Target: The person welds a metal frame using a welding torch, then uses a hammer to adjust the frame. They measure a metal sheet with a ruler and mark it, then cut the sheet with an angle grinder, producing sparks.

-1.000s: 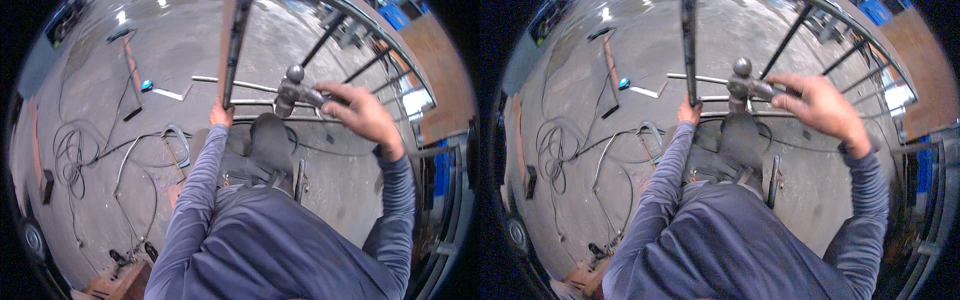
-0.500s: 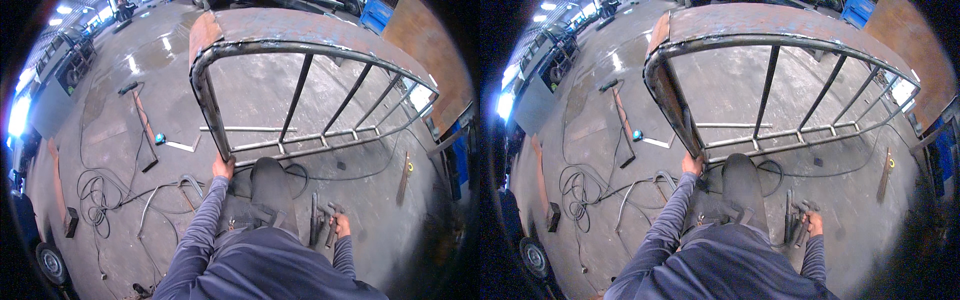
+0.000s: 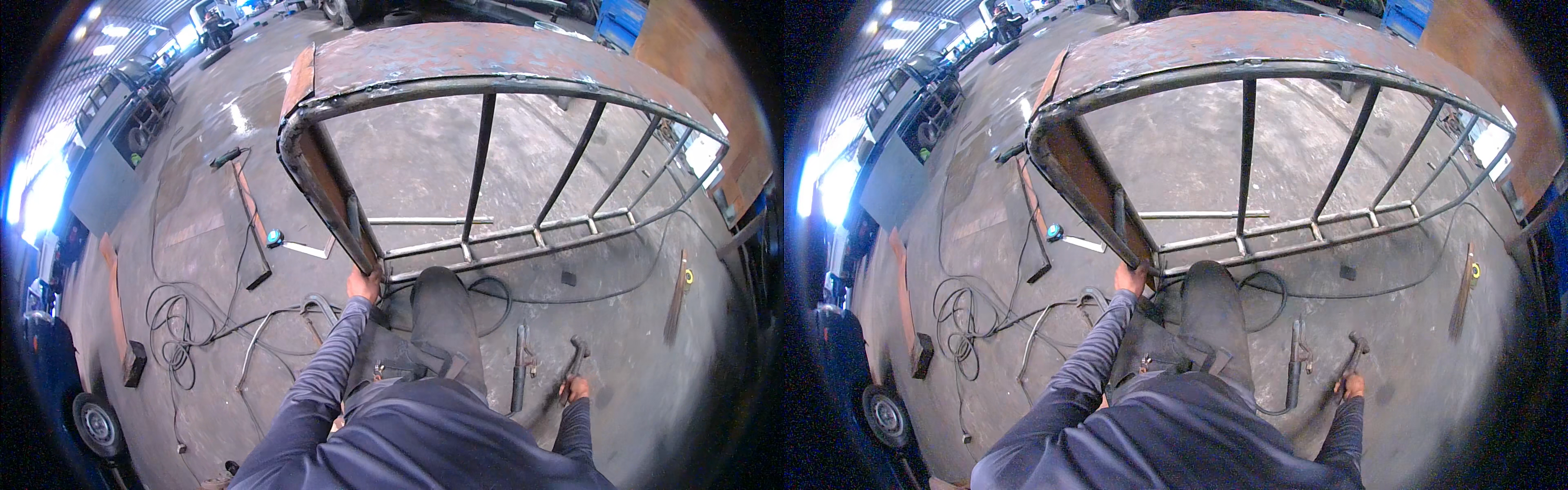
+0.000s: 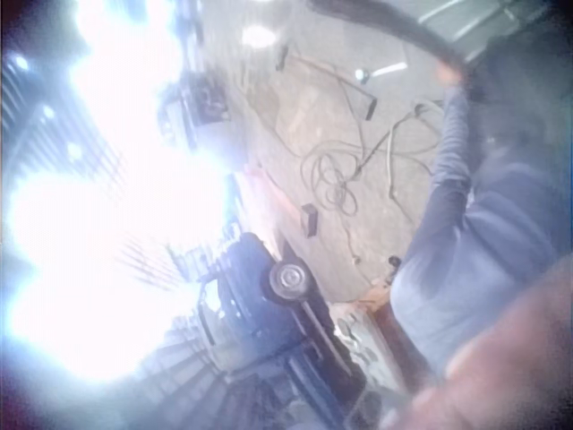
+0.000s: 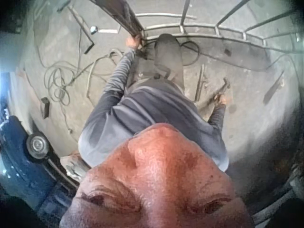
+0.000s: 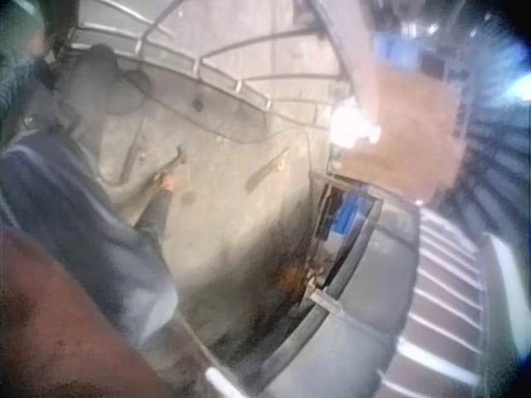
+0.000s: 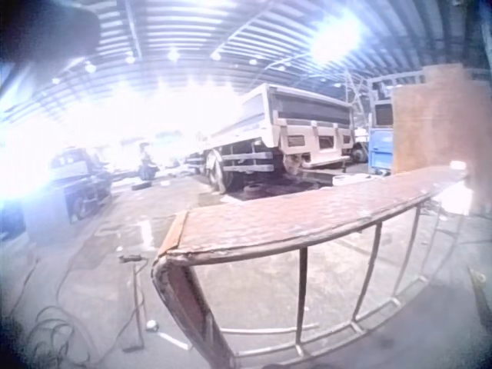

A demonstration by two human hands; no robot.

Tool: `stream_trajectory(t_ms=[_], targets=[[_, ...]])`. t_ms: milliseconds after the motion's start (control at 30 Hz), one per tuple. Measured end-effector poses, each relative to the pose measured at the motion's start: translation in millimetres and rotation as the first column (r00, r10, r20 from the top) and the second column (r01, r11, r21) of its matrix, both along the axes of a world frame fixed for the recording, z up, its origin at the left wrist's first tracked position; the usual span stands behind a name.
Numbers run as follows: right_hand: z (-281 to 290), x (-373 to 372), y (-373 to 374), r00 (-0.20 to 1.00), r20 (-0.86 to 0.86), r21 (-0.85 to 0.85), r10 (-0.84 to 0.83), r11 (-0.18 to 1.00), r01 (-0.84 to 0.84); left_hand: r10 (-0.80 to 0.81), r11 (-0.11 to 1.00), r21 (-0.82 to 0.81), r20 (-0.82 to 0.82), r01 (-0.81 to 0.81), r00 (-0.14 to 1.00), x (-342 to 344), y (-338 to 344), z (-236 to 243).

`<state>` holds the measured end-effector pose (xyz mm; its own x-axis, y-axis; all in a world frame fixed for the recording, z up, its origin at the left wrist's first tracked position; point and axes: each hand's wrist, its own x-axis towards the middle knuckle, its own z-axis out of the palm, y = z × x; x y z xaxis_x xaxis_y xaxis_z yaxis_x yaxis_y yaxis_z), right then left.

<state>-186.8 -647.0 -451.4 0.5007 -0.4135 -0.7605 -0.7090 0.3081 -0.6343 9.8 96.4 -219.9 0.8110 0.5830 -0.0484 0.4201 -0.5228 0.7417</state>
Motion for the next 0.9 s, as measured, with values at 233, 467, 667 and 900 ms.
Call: stream_trajectory(t_ms=[233, 467, 667, 900], targets=[[-48, -42, -2, 0.873, -0.393, -0.732, 0.289, 0.476, -0.487, -0.049, 0.998, 0.046, 0.030, 0.047, 0.998, -2, 5, 4], [-3, -10, 0, 0.949, 0.078, -0.578, 0.305, 0.789, -0.207, -0.166, 0.982, -0.088, 0.031, 0.169, 0.986, 21, -13, -22], [127, 70, 174, 0.715, 0.202, -0.523, 0.669, 0.691, -0.499, -0.102, 0.989, -0.111, 0.011, 0.102, 0.995, -66, 26, -33], [240, 192, 340, 0.292, 0.354, -0.716, 0.888, 0.459, -0.527, 0.378, 0.893, -0.289, 0.070, -0.344, 0.923, -217, 79, -95]])
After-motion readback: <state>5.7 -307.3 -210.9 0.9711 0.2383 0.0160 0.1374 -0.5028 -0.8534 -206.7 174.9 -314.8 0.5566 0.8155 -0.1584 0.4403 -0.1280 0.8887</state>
